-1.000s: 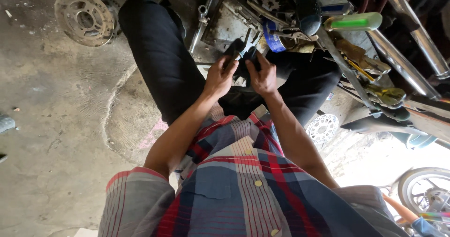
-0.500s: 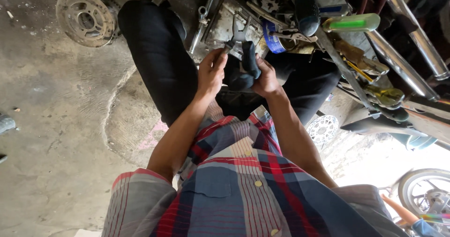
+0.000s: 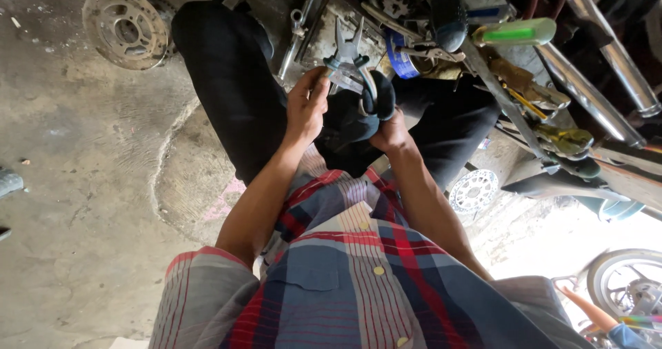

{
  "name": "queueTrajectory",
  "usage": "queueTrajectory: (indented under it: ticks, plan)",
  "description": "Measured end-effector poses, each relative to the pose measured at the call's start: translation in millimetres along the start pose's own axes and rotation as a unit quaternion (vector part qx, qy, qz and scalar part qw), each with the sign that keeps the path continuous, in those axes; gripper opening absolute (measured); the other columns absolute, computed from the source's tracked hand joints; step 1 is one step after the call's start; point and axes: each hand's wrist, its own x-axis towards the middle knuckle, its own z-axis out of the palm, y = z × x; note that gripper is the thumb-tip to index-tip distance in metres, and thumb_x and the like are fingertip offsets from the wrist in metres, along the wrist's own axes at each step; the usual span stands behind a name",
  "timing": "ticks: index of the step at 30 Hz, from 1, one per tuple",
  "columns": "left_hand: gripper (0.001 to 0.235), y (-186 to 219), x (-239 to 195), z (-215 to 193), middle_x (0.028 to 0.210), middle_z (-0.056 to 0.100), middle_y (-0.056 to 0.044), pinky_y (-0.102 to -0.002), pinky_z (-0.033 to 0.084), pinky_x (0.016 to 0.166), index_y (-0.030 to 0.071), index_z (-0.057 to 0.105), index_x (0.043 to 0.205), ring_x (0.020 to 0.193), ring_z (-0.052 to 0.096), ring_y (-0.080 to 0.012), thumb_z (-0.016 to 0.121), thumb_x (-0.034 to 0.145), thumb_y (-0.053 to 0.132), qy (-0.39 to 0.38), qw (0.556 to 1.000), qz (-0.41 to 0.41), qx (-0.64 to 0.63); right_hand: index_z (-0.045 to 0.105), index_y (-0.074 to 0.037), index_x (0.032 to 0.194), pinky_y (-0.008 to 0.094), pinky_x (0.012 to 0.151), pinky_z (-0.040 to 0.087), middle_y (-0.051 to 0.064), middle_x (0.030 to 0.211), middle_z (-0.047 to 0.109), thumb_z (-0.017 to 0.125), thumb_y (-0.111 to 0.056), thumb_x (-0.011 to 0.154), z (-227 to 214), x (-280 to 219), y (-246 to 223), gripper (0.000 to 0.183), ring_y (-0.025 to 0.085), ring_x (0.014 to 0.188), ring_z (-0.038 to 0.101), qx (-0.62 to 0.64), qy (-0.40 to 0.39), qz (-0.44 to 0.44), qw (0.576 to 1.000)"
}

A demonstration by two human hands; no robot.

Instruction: The person sits on the workshop floor and uses pliers to grip and pull at a small dark shoe-like item, steadying it with a cloth on their lap. They repeatedly reposition the item and the pliers while working on it.

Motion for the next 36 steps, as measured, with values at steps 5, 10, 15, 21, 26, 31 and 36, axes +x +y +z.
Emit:
queueTrajectory:
  ticks: [5,10,15,21,26,31,36]
  plan:
    - [0.044,-10,8,-5,0.087,0.055,0.002,-0.022,0.033,0.052,-0.001,0.058,0.138,0.059,0.041,-0.0039,0.065,0.105,0.026,0.017,0.999,-0.002,-0.049,0.066,-0.004,0.125,0.043,0.097,0.055,0.011,0.114,0.071,0.073,-0.023,0.098,8,-8,-7,0.034,0.024,0.103,0.069,0.005,-0.012,-0.015,1.000]
    - [0.047,-26,15,-8,0.084,0.055,0.005,-0.024,0.039,0.059,0.002,0.059,0.141,0.067,0.046,-0.0053,0.060,0.107,0.035,0.041,0.994,0.001,0.103,0.066,-0.006,0.124,0.043,0.093,0.058,0.008,0.114,0.072,0.077,-0.013,0.087,48,-18,-14,0.039,0.023,0.103,0.070,-0.046,-0.038,-0.050,0.997]
    - [0.047,-34,14,-11,0.078,0.048,-0.010,-0.033,0.036,0.064,-0.006,0.065,0.101,0.068,0.043,-0.0175,0.067,0.113,0.039,-0.015,0.957,0.004,0.291,0.071,0.002,0.120,0.037,0.092,0.059,0.011,0.113,0.074,0.070,-0.007,0.097,30,-11,0,0.026,0.021,0.100,0.072,-0.171,-0.042,-0.064,0.982]
    - [0.031,-25,13,13,0.096,0.063,-0.002,-0.032,0.054,0.087,0.004,0.055,0.112,0.094,0.066,-0.0158,0.071,0.096,0.026,0.008,0.999,0.001,-0.037,0.073,0.002,0.118,0.027,0.082,0.055,0.004,0.103,0.075,0.066,-0.005,0.098,28,-5,13,0.022,0.009,0.090,0.065,-0.442,-0.002,-0.103,0.891]
    - [0.024,-29,17,-5,0.089,0.071,-0.009,-0.034,0.056,0.082,-0.001,0.061,0.106,0.085,0.069,-0.0195,0.064,0.103,0.022,0.042,0.998,-0.036,-0.022,0.072,0.002,0.117,0.026,0.080,0.054,0.002,0.101,0.074,0.067,-0.006,0.098,26,-3,13,0.022,0.008,0.089,0.062,-0.488,-0.013,-0.086,0.868]
    - [0.019,-9,18,-8,0.085,0.066,-0.007,-0.037,0.061,0.080,-0.001,0.061,0.107,0.081,0.069,-0.0215,0.064,0.104,0.017,0.032,0.993,-0.060,-0.100,0.070,0.003,0.116,0.032,0.083,0.053,0.005,0.104,0.072,0.057,-0.010,0.101,2,1,9,0.024,0.013,0.093,0.062,-0.472,0.113,-0.102,0.869]
    - [0.022,0,12,0,0.082,0.063,-0.007,-0.036,0.057,0.070,-0.001,0.062,0.110,0.072,0.065,-0.0209,0.061,0.104,0.020,-0.059,0.981,-0.149,-0.109,0.066,0.000,0.111,0.045,0.105,0.054,0.014,0.115,0.070,0.052,-0.007,0.102,18,3,-13,0.018,0.029,0.109,0.069,-0.058,0.039,-0.180,0.981]
